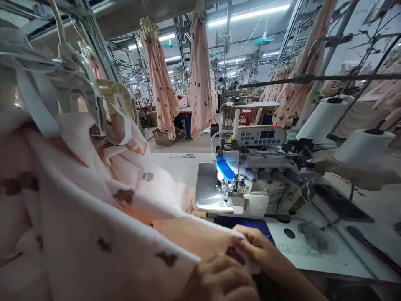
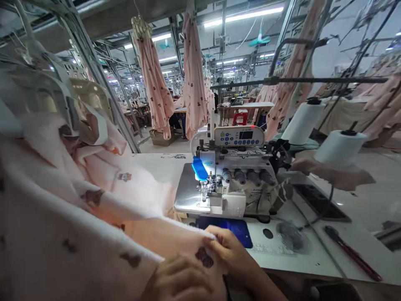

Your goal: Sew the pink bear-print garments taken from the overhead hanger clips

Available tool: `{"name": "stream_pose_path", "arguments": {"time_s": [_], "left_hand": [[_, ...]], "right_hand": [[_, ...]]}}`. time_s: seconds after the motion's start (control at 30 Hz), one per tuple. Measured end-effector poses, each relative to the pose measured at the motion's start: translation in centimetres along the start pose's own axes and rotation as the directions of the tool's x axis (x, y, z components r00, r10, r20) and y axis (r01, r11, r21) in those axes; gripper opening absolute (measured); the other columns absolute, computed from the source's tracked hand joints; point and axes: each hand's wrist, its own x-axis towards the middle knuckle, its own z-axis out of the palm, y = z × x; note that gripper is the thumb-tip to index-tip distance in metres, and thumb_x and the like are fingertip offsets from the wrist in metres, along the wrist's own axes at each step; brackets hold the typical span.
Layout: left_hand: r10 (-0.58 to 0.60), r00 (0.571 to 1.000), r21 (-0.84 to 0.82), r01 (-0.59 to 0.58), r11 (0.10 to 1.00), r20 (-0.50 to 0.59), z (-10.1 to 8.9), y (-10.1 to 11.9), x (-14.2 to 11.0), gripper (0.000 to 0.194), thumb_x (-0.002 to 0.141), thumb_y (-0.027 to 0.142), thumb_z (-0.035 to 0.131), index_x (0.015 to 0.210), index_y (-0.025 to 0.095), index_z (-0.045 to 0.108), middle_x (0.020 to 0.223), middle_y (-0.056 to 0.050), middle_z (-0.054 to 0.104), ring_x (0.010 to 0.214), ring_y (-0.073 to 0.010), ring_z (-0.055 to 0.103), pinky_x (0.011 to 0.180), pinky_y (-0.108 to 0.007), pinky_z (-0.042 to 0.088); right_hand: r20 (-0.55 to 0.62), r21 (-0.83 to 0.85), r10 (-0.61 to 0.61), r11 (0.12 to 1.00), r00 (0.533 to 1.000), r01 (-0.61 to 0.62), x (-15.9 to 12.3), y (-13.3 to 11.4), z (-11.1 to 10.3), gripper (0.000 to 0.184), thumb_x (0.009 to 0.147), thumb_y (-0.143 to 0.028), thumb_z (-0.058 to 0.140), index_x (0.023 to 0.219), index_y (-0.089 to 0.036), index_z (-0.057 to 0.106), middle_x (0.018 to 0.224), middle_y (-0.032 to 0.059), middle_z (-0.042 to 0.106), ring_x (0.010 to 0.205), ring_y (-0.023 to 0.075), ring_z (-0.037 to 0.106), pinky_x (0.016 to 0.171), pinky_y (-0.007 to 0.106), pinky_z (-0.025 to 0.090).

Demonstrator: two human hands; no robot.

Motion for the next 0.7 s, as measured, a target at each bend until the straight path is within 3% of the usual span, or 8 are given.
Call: {"name": "stream_pose_path", "arguments": {"time_s": [0.07, 0.2, 0.3, 0.43, 0.47, 0.53, 0.6, 0.7], "left_hand": [[-0.025, 0.992, 0.017, 0.027, 0.999, -0.123, 1.5, -1.8, 1.6, 0.02, 0.089, 0.02, 0.045, 0.081, 0.022, 0.063, 0.099, -0.004, 0.069, 0.104, -0.018, 0.06, 0.09, -0.033, 0.052], [-0.139, 0.955, 0.148, 0.182, 0.972, -0.262, 3.0, -5.7, 3.1, 0.021, 0.089, 0.01, 0.039, 0.091, 0.016, 0.06, 0.115, -0.008, 0.064, 0.113, -0.02, 0.056, 0.101, -0.042, 0.043], [-0.269, 0.938, 0.155, 0.306, 0.939, -0.22, 2.3, -8.3, 3.4, 0.026, 0.09, 0.012, 0.039, 0.111, 0.011, 0.055, 0.116, -0.01, 0.063, 0.11, -0.0206, 0.057, 0.103, -0.041, 0.041], [-0.352, 0.919, 0.097, 0.372, 0.923, -0.177, 0.2, -9.0, 4.0, 0.025, 0.091, 0.014, 0.039, 0.111, 0.016, 0.055, 0.109, -0.006, 0.066, 0.103, -0.0166, 0.06, 0.1, -0.036, 0.045], [-0.348, 0.924, 0.073, 0.363, 0.929, -0.16, -0.2, -8.5, 4.2, 0.023, 0.091, 0.014, 0.039, 0.105, 0.018, 0.057, 0.105, -0.004, 0.066, 0.099, -0.0154, 0.061, 0.095, -0.033, 0.047], [-0.287, 0.949, 0.046, 0.295, 0.954, -0.129, -0.8, -7.2, 4.4, 0.017, 0.089, 0.016, 0.043, 0.089, 0.02, 0.059, 0.093, -0.001, 0.067, 0.086, -0.0143, 0.063, 0.079, -0.028, 0.052], [-0.22, 0.969, 0.099, 0.231, 0.968, -0.114, -1.2, -5.9, 4.4, 0.017, 0.089, 0.018, 0.043, 0.081, 0.021, 0.059, 0.082, -0.001, 0.065, 0.074, -0.0137, 0.061, 0.065, -0.025, 0.049], [-0.229, 0.969, 0.272, 0.247, 0.93, -0.097, -1.2, -5.1, 4.1, 0.023, 0.092, 0.033, 0.04, 0.091, 0.02, 0.059, 0.074, -0.002, 0.063, 0.066, -0.0145, 0.058, 0.06, -0.026, 0.045]], "right_hand": [[-0.243, -0.111, -0.079, 0.992, 0.967, 0.054, 1.3, -0.3, -0.4, 0.03, 0.085, -0.044, 0.046, 0.073, -0.017, 0.054, 0.067, 0.0, 0.057, 0.064, 0.0146, 0.053, 0.059, 0.024, 0.041], [-0.624, -0.324, -0.13, 0.94, 0.77, -0.104, 4.7, -0.6, -0.5, 0.021, 0.078, -0.038, 0.05, 0.088, -0.02, 0.05, 0.055, -0.0042, 0.053, 0.051, 0.0161, 0.052, 0.053, 0.027, 0.039], [-0.734, -0.383, -0.227, 0.916, 0.64, -0.115, 5.7, 0.3, -0.1, 0.022, 0.08, -0.039, 0.051, 0.091, -0.02, 0.049, 0.06, -0.0025, 0.056, 0.05, 0.016, 0.052, 0.053, 0.028, 0.04], [-0.722, -0.446, -0.461, 0.88, 0.516, 0.161, 3.8, 1.4, 1.6, 0.021, 0.083, -0.034, 0.054, 0.099, -0.02, 0.053, 0.094, 0.0068, 0.06, 0.082, 0.0192, 0.06, 0.075, 0.032, 0.048], [-0.693, -0.411, -0.473, 0.879, 0.544, 0.241, 3.1, 1.4, 2.3, 0.027, 0.083, -0.035, 0.056, 0.106, -0.021, 0.051, 0.102, 0.0082, 0.058, 0.092, 0.0204, 0.058, 0.081, 0.032, 0.047], [-0.589, -0.234, -0.391, 0.92, 0.707, 0.313, 1.9, 1.4, 3.4, 0.04, 0.081, -0.04, 0.06, 0.114, -0.021, 0.049, 0.108, 0.0085, 0.057, 0.098, 0.0217, 0.056, 0.084, 0.032, 0.047], [-0.459, -0.047, -0.242, 0.968, 0.855, 0.248, 1.3, 1.3, 4.2, 0.035, 0.08, -0.048, 0.058, 0.099, -0.019, 0.056, 0.089, 0.0049, 0.06, 0.08, 0.0194, 0.058, 0.07, 0.027, 0.049], [-0.471, 0.09, -0.066, 0.988, 0.88, 0.122, 1.0, 1.6, 4.5, 0.042, 0.081, -0.056, 0.053, 0.064, -0.017, 0.053, 0.058, -0.0018, 0.047, 0.055, 0.0123, 0.045, 0.05, 0.02, 0.041]]}}
